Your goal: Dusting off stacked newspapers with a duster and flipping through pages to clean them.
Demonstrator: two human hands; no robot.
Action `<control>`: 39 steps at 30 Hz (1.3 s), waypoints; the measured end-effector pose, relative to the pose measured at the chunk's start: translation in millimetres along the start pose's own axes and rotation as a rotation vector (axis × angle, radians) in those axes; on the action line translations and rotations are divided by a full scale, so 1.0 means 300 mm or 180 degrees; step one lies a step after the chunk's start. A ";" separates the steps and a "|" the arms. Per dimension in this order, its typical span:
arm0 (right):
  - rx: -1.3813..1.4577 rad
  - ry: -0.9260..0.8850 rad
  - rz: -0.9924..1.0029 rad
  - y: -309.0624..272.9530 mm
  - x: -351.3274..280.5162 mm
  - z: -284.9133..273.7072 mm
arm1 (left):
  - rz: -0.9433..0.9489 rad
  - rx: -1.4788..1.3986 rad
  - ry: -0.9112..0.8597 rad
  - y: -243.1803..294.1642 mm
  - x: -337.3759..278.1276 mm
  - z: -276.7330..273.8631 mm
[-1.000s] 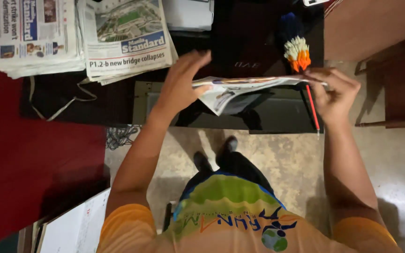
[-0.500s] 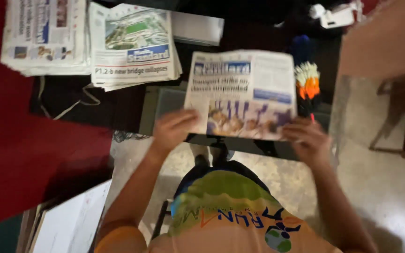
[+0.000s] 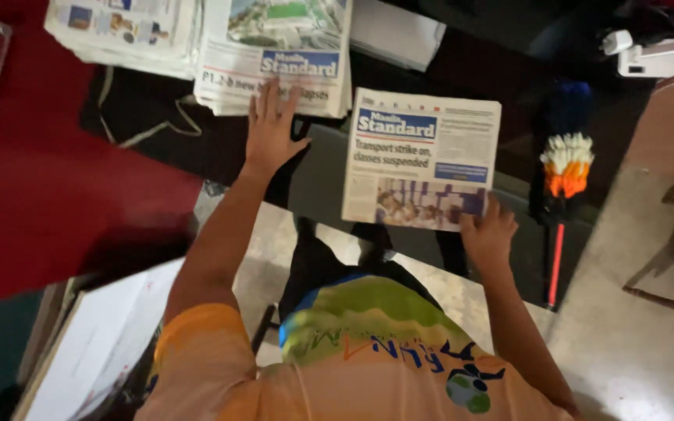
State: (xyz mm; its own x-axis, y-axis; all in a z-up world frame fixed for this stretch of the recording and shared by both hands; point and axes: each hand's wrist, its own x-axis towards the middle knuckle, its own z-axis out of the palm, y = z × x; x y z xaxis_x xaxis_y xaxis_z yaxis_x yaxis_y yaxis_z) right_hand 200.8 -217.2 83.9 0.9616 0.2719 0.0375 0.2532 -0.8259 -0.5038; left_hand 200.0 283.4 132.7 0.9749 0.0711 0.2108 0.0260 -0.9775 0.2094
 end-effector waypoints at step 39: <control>0.4619 0.1473 0.1808 -0.794 0.079 0.460 | 0.1661 -0.2836 -0.0336 -0.341 0.415 0.045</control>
State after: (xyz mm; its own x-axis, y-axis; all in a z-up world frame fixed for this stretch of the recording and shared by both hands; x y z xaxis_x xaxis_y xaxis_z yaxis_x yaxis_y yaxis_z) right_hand 148.6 54.3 85.7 0.9071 -0.2737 -0.3198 -0.1755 0.4446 -0.8784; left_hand 321.8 389.6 124.7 0.8335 -0.3786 0.4023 -0.5359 -0.3773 0.7553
